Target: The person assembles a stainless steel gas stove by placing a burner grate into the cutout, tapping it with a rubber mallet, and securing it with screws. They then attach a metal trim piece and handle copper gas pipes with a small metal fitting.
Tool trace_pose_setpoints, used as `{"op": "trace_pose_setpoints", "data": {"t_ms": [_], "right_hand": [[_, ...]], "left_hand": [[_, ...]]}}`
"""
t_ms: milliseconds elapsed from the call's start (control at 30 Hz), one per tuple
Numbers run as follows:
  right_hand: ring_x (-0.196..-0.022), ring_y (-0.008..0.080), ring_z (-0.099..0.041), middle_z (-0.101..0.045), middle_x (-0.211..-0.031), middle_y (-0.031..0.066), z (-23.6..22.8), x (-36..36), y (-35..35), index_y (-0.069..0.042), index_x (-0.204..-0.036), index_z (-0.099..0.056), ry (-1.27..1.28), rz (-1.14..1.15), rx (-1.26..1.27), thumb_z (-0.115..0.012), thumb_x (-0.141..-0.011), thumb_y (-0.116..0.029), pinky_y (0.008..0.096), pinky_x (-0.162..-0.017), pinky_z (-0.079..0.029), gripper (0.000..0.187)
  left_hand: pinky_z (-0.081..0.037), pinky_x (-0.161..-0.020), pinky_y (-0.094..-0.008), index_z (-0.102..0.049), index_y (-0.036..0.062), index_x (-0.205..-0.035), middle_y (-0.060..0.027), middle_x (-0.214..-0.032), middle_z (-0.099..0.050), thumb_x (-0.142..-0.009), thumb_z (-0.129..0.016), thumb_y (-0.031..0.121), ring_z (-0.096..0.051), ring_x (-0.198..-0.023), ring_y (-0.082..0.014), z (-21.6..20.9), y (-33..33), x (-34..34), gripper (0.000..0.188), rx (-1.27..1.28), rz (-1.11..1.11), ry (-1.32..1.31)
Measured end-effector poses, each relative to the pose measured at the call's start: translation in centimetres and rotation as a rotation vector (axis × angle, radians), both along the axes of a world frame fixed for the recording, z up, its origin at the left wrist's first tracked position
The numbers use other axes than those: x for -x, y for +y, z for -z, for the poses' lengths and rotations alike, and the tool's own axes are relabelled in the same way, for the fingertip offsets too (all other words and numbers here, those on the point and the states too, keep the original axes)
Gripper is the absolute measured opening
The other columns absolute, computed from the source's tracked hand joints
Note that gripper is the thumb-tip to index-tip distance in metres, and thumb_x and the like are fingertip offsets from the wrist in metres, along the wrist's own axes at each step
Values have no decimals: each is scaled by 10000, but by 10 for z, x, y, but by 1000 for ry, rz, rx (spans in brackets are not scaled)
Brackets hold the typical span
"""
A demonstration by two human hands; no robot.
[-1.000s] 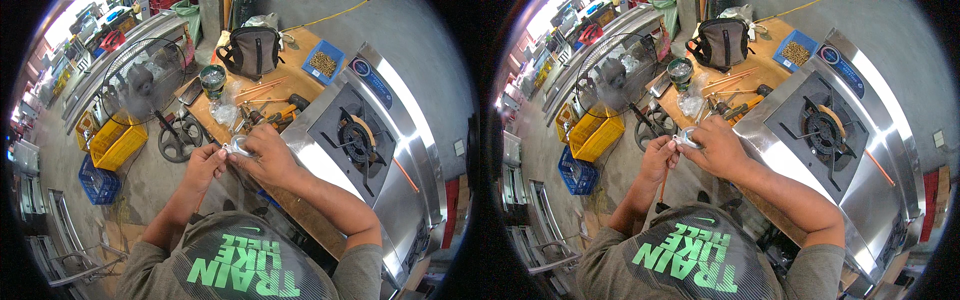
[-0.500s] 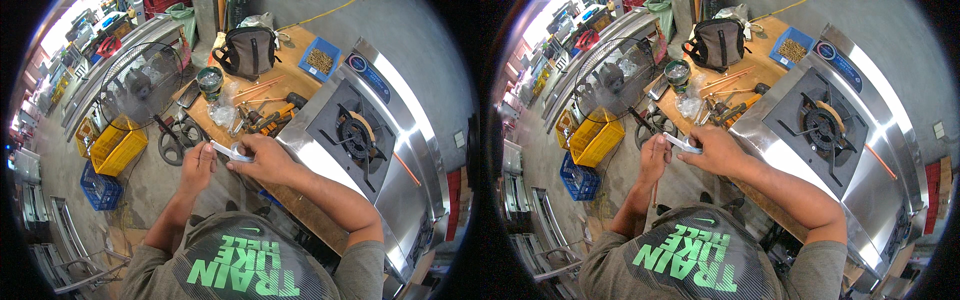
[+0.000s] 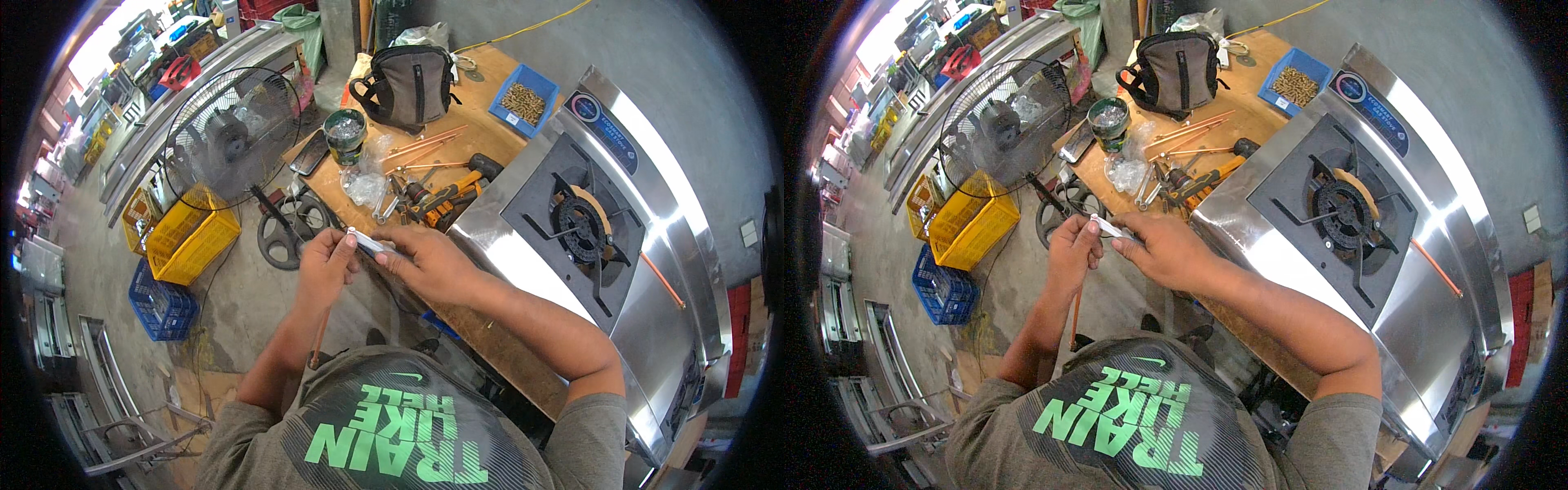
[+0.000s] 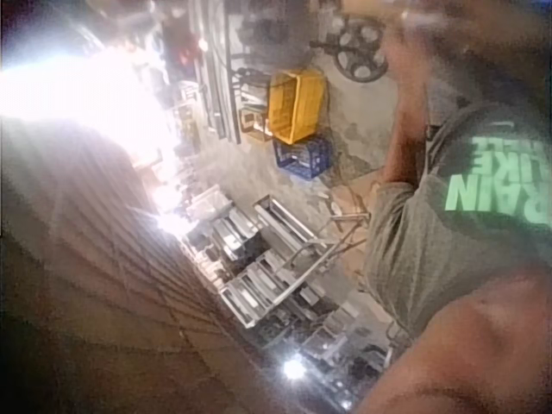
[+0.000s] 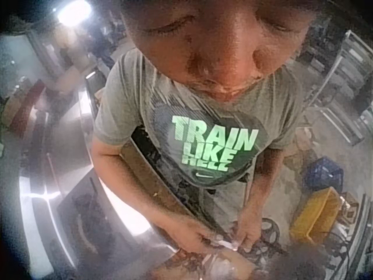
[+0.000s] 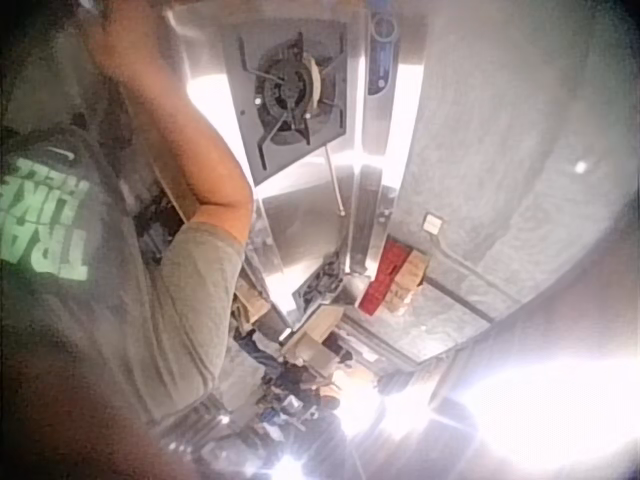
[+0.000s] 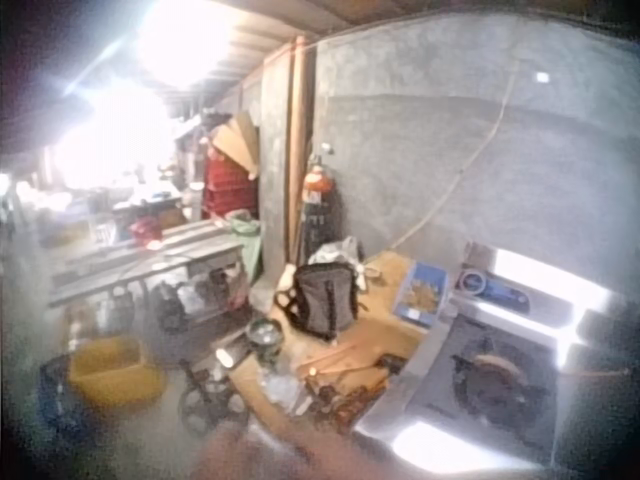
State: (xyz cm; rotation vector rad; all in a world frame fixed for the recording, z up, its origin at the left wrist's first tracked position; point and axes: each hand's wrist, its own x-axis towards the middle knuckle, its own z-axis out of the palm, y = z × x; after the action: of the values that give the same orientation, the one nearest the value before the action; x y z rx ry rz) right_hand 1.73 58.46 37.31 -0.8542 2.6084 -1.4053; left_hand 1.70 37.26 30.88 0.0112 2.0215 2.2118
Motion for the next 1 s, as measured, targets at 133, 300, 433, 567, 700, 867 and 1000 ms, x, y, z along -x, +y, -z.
{"op": "trace_pose_setpoints", "data": {"t_ms": [133, 300, 433, 567, 700, 867, 1000], "right_hand": [[-1058, 374, -612, -689, -1090, 172, 3, -4, -2, -63, -1245, -644, 170, 77, -146, -619, -958, -305, 476, -935, -433, 376], [-1071, 351, -600, -695, -1089, 154, 3, -7, -4, -80, -1233, -658, 236, 101, -265, -603, -962, -311, 478, -957, -396, 361], [-1058, 360, -606, -689, -1058, 185, 4, -5, -2, -46, -1199, -676, 178, 71, -254, -616, -965, -309, 474, -949, -422, 357], [-1038, 368, -615, -683, -1042, 204, 5, -3, 1, -22, -1173, -684, 86, 62, -171, -621, -967, -309, 470, -930, -442, 359], [-1013, 357, -615, -703, -987, 162, 3, -4, -1, -53, -1167, -688, 120, 102, -161, -596, -970, -317, 484, -925, -417, 341], [-922, 334, -593, -657, -906, 155, -3, -12, -5, -59, -1165, -700, 328, 158, -247, -626, -959, -275, 460, -847, -405, 307], [-936, 305, -598, -671, -905, 127, -11, -18, -5, -89, -1184, -700, 237, 116, -311, -624, -961, -274, 440, -827, -375, 300]], "left_hand": [[-359, -461, -205, -650, 16, -1026, 4, -648, -565, -1012, -619, 333, -456, -504, -51, -1, 0, 2, 319, -72, 26, -60], [-386, -502, -202, -688, 15, -1126, 9, -686, -590, -1009, -627, 304, -481, -545, -50, 6, 8, 4, 318, -68, -4, -71], [-408, -538, -199, -685, 15, -1123, 10, -758, -624, -1004, -636, 268, -511, -601, -47, 13, 12, 6, 284, -121, -24, -61], [-400, -531, -199, -675, 34, -1101, 16, -764, -610, -999, -639, 243, -505, -598, -50, 14, 11, 6, 235, -164, -21, -42], [-391, -519, -197, -668, 52, -1097, 26, -755, -598, -990, -656, 238, -492, -582, -46, 11, 9, 5, 215, -246, -16, -131], [-387, -513, -192, -667, 56, -1110, 36, -754, -601, -978, -679, 247, -493, -574, -37, 10, 2, 5, 232, -268, 23, -139], [-390, -514, -187, -668, 53, -1113, 38, -751, -600, -973, -687, 252, -501, -575, -33, 11, 2, 2, 244, -235, 32, -126]]}}
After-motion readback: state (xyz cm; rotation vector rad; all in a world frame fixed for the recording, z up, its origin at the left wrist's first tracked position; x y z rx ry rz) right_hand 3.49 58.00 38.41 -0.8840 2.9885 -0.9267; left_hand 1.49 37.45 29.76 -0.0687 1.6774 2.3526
